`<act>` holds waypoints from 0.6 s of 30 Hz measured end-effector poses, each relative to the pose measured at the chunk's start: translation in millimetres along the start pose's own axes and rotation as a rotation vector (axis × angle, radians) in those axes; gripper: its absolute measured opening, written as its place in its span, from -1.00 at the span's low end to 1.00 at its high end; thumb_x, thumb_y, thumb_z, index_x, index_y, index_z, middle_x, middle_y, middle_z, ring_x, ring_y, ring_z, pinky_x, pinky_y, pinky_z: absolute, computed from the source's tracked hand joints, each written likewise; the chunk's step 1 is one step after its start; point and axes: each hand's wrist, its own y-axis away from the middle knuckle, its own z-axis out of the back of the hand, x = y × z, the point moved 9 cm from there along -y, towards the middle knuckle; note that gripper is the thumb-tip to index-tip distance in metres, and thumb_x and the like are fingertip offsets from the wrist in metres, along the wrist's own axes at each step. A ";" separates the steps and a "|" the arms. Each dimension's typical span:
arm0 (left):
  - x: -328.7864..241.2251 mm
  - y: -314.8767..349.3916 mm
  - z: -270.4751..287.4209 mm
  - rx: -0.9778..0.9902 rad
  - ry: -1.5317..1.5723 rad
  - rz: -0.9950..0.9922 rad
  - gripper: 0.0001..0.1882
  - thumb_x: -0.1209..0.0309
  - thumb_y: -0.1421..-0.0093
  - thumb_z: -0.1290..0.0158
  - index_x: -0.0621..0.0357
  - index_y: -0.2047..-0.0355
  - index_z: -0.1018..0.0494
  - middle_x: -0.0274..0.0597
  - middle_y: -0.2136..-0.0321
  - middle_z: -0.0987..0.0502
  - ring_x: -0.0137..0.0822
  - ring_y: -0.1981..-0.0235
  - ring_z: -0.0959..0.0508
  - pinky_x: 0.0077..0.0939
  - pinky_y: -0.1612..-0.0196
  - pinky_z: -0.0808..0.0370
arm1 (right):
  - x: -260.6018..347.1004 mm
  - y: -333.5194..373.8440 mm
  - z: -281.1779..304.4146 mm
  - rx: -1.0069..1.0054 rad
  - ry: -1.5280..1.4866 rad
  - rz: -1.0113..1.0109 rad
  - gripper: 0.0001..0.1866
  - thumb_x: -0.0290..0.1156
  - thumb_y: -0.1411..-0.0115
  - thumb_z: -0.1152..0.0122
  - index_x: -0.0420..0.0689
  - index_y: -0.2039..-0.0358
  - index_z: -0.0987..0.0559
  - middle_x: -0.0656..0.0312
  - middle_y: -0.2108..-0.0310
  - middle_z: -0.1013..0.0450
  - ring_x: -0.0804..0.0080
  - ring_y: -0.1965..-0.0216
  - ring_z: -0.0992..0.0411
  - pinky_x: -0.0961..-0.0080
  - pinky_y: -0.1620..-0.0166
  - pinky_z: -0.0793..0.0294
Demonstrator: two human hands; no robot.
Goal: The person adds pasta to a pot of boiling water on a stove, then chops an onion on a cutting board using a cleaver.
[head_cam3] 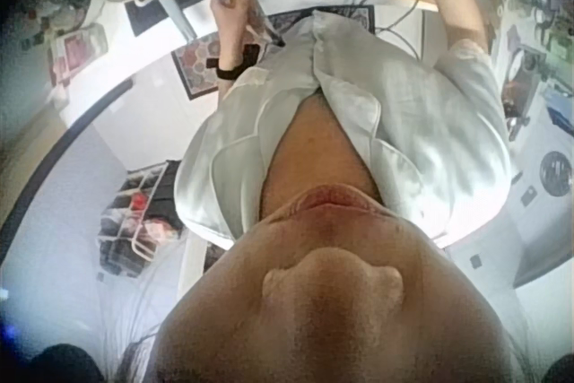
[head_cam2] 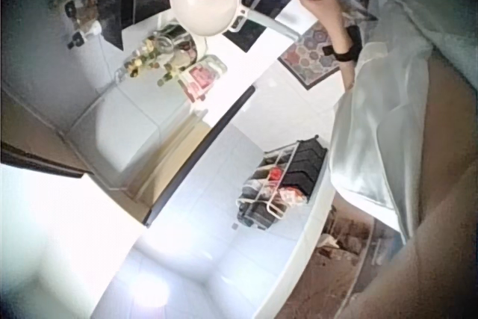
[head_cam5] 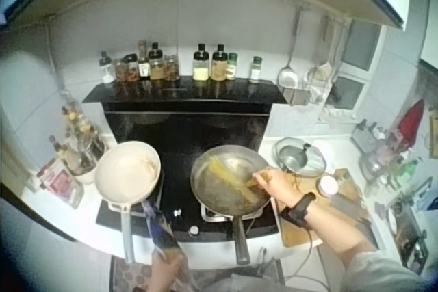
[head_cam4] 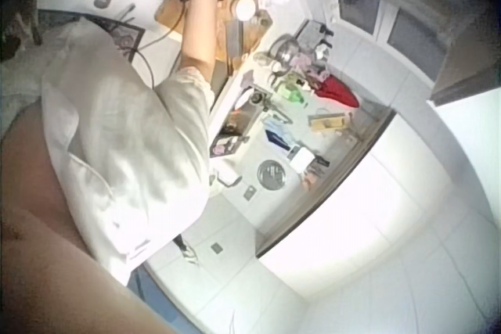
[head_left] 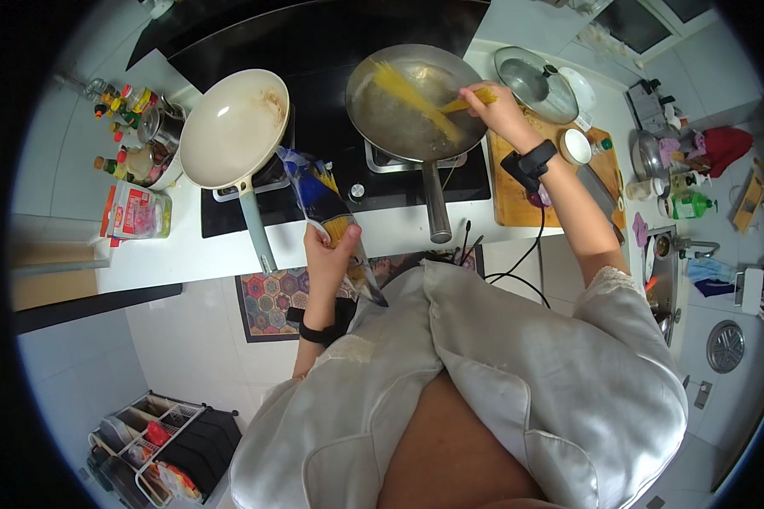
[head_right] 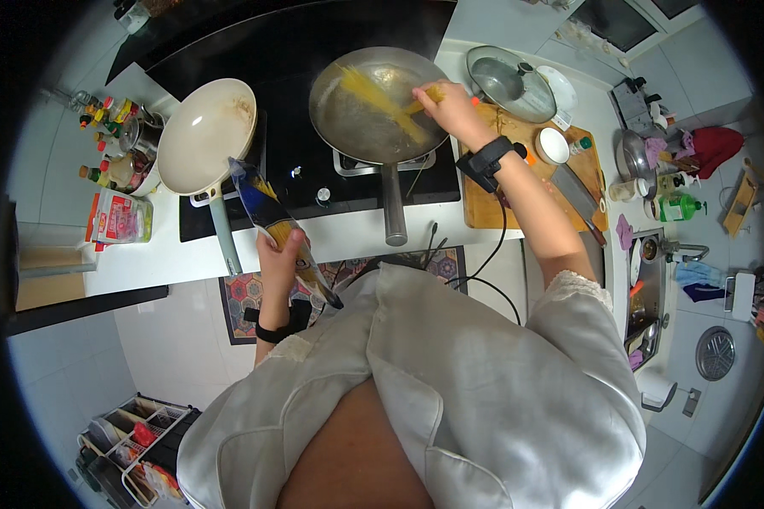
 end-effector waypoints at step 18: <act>2.1 3.8 0.9 0.031 0.021 0.029 -0.63 0.36 0.05 -0.18 0.24 0.28 -0.32 -0.32 0.46 -0.43 -0.53 0.46 -0.39 -0.67 0.37 -0.34 | 9.4 -59.0 -70.5 0.163 -0.019 0.246 -0.73 -0.21 -0.11 0.01 -0.09 0.33 -0.54 0.12 0.32 -0.47 0.21 0.24 -0.41 0.40 0.18 -0.36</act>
